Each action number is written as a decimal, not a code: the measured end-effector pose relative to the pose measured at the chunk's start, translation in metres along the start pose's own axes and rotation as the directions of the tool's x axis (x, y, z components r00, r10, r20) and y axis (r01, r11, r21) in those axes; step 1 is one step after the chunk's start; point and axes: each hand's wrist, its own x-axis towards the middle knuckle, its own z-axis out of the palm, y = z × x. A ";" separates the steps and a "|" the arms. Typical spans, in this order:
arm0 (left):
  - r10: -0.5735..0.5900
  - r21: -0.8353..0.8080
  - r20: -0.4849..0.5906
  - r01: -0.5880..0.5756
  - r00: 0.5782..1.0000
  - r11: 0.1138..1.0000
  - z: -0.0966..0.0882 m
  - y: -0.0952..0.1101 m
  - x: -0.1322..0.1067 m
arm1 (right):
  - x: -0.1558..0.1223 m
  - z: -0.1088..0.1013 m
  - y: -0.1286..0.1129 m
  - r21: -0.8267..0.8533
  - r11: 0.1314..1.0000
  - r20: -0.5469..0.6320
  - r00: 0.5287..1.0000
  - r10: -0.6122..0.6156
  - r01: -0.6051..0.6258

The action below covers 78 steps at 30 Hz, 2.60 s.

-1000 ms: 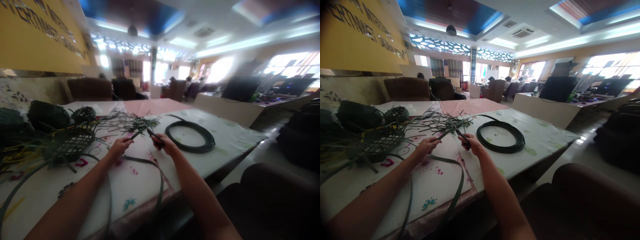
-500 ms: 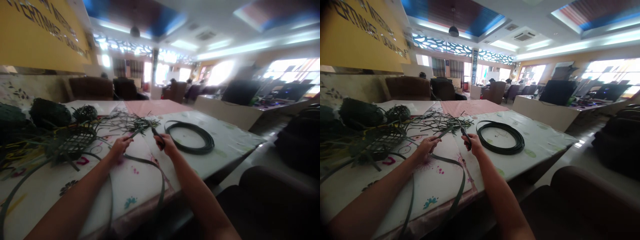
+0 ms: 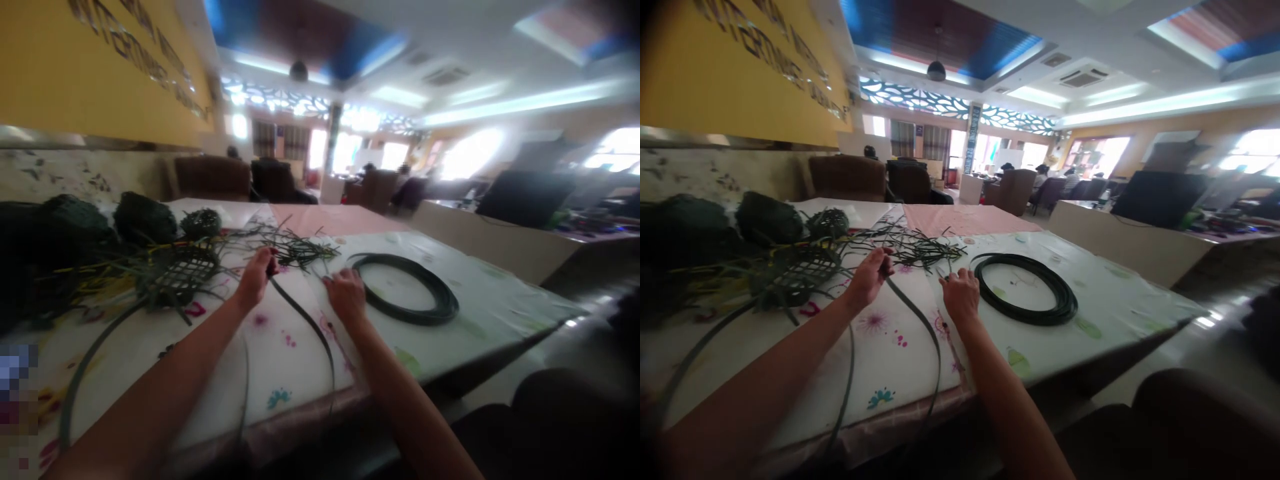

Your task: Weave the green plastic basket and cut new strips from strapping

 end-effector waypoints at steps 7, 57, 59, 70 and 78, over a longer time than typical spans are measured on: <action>0.048 0.042 0.118 -0.054 0.992 0.998 0.024 0.033 -0.008 | -0.035 0.015 -0.041 0.595 0.800 0.474 0.837 -0.273 -0.076; 0.057 0.595 -0.435 0.240 0.899 0.767 -0.221 0.184 -0.196 | -0.020 0.055 -0.162 0.938 0.157 0.331 0.933 -0.139 -0.309; 0.023 0.614 -0.484 0.321 0.875 0.721 -0.228 0.185 -0.205 | -0.019 0.055 -0.158 0.938 0.148 0.335 0.929 -0.154 -0.314; 0.104 0.941 -0.323 0.308 0.941 0.140 -0.242 0.194 -0.210 | -0.017 0.068 -0.126 0.931 0.091 0.366 0.911 -0.192 -0.355; -0.148 0.976 -0.066 0.095 0.987 0.194 -0.243 0.172 -0.186 | -0.015 0.072 -0.119 0.912 0.073 0.410 0.892 -0.189 -0.404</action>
